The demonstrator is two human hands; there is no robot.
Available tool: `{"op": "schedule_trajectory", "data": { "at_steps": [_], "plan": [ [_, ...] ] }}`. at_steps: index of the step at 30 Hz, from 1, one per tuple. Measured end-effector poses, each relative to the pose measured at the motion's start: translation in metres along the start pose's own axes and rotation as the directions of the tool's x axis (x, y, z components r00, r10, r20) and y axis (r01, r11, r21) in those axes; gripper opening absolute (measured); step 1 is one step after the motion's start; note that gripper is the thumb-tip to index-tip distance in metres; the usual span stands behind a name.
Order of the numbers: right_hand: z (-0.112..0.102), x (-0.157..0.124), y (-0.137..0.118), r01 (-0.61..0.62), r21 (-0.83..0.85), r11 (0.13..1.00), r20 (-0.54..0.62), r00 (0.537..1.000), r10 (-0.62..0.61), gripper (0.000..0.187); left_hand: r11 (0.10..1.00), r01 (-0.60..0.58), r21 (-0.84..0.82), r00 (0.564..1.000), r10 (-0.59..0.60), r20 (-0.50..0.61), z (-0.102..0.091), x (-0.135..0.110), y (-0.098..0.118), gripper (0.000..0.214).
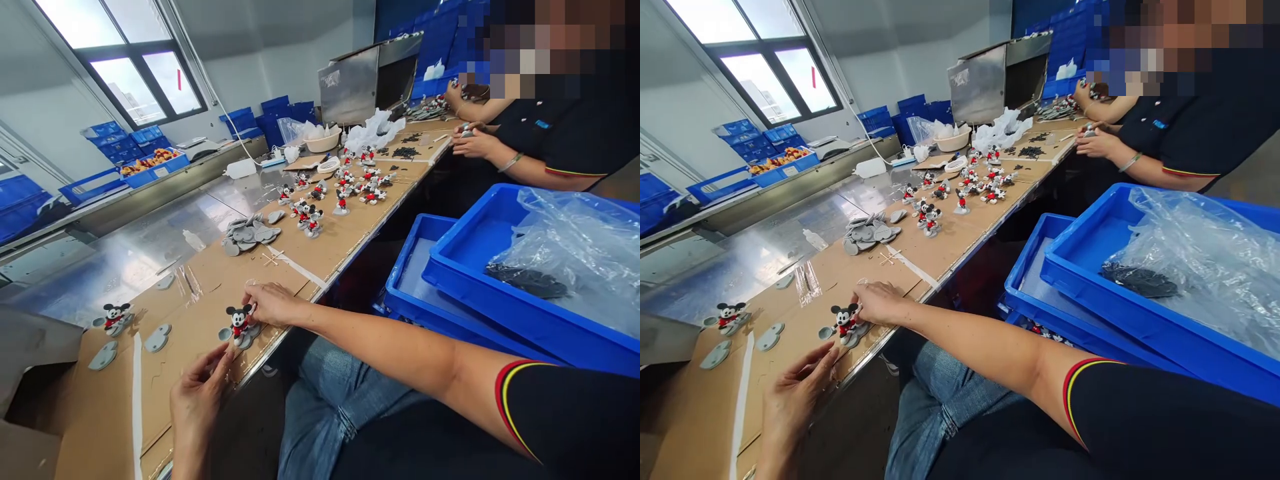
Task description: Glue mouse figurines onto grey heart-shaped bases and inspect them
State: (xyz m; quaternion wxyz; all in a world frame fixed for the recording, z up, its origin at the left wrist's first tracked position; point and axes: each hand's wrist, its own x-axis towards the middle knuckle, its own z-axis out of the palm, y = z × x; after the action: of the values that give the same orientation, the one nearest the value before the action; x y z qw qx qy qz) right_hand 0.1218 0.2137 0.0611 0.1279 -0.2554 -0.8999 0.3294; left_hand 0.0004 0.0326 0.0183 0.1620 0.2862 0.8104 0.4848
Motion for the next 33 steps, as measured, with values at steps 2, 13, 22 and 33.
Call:
{"op": "schedule_trajectory", "data": {
  "at_steps": [2,13,22,33],
  "plan": [
    [0.001,0.0,0.0,0.005,0.006,1.0,-0.001,1.0,-0.005,0.035,0.999,-0.022,0.043,1.0,0.022,-0.013,0.007,0.003,0.003,0.07],
    [-0.002,-0.005,-0.002,0.031,-0.023,0.999,-0.003,1.0,-0.031,0.029,0.978,-0.148,0.145,0.988,0.151,-0.01,0.017,0.017,0.001,0.058],
    [-0.001,-0.006,-0.004,0.164,-0.176,0.971,0.032,0.986,-0.161,0.025,0.981,-0.126,0.146,0.992,0.122,0.036,0.016,0.022,0.0,0.061],
    [0.003,-0.003,0.003,0.14,-0.088,0.986,0.007,0.99,-0.14,0.028,0.987,-0.109,0.121,0.994,0.105,0.04,0.016,0.021,0.005,0.073]
  ]
}}
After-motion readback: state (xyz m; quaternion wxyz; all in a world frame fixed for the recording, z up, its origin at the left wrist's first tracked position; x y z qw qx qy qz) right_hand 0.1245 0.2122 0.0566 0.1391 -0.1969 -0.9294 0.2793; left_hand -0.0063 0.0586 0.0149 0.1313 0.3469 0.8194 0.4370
